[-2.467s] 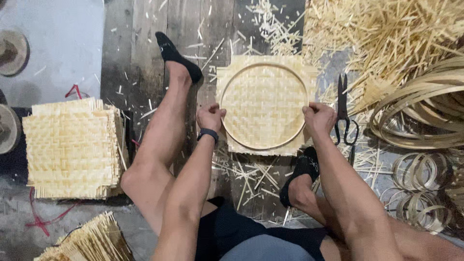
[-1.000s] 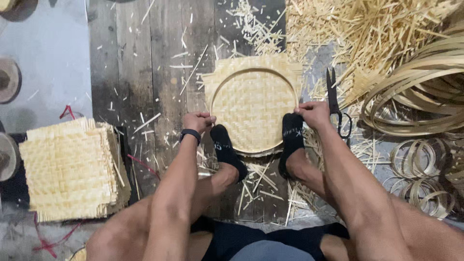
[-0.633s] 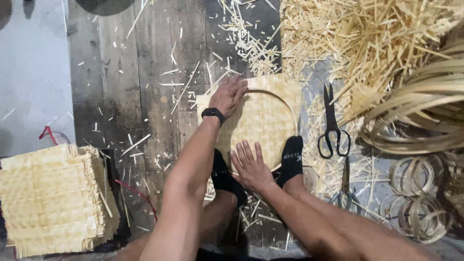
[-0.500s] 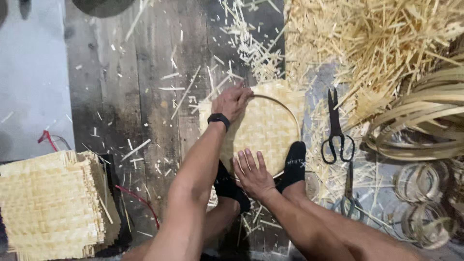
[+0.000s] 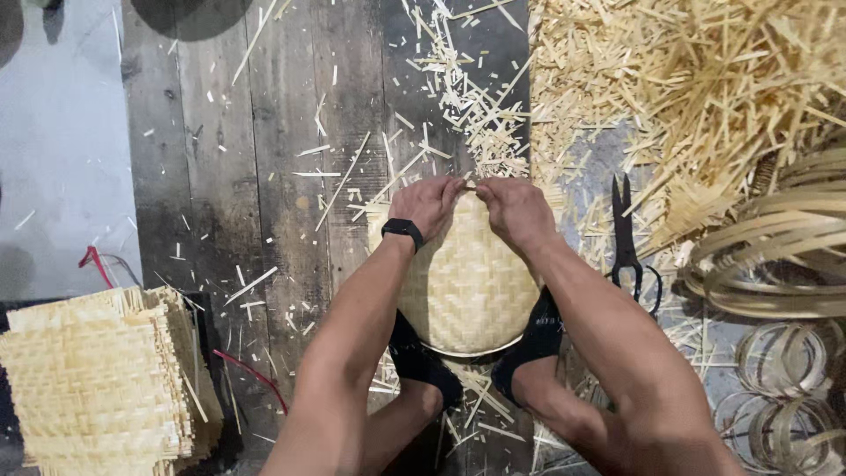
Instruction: The person constructs bamboo trays by placing woven mats onto circular wooden molds, fitting bamboo hoops over them, and using a cutting tool to trim excess bamboo from the edges before removing the finished trays.
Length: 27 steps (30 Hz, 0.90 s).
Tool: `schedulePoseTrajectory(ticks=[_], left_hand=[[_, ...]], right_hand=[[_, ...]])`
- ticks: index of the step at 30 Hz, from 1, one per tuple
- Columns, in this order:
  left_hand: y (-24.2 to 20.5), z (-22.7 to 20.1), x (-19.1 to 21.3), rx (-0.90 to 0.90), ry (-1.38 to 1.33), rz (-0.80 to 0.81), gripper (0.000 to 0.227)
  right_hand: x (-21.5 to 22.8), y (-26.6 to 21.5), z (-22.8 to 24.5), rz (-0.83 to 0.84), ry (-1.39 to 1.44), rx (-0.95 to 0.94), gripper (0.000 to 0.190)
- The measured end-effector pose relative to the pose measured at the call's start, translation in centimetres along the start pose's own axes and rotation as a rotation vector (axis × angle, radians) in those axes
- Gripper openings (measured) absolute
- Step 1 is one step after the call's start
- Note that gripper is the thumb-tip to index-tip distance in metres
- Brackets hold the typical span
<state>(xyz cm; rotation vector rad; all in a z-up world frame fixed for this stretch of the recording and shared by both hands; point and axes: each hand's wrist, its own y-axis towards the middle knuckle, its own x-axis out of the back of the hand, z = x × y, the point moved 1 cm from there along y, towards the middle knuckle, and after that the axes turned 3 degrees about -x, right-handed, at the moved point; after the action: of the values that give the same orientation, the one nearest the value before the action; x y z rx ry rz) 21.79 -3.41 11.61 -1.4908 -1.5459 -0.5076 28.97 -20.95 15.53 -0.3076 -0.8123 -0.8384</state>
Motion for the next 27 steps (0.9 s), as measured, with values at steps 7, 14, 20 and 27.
schedulePoseTrajectory(ticks=[7,14,20,27], left_hand=[[3.3,1.4,-0.9,0.268,-0.232,0.160,0.059],[4.4,2.7,-1.9,0.285,-0.334,0.193,0.061],[3.9,2.1,-1.3,0.322,-0.341,0.226,0.059],[3.9,2.0,-0.8,0.301,-0.344,0.233,0.066]], right_hand=[[-0.5,0.3,-1.0,0.032,0.164,-0.301,0.016],[-0.3,-6.0,-1.5,-0.089,-0.171,-0.563,0.039],[-1.9,-4.8,-3.4,0.056,-0.019,-1.080,0.071],[-2.1,-4.7,-4.3,-0.333,-0.363,-0.574,0.082]])
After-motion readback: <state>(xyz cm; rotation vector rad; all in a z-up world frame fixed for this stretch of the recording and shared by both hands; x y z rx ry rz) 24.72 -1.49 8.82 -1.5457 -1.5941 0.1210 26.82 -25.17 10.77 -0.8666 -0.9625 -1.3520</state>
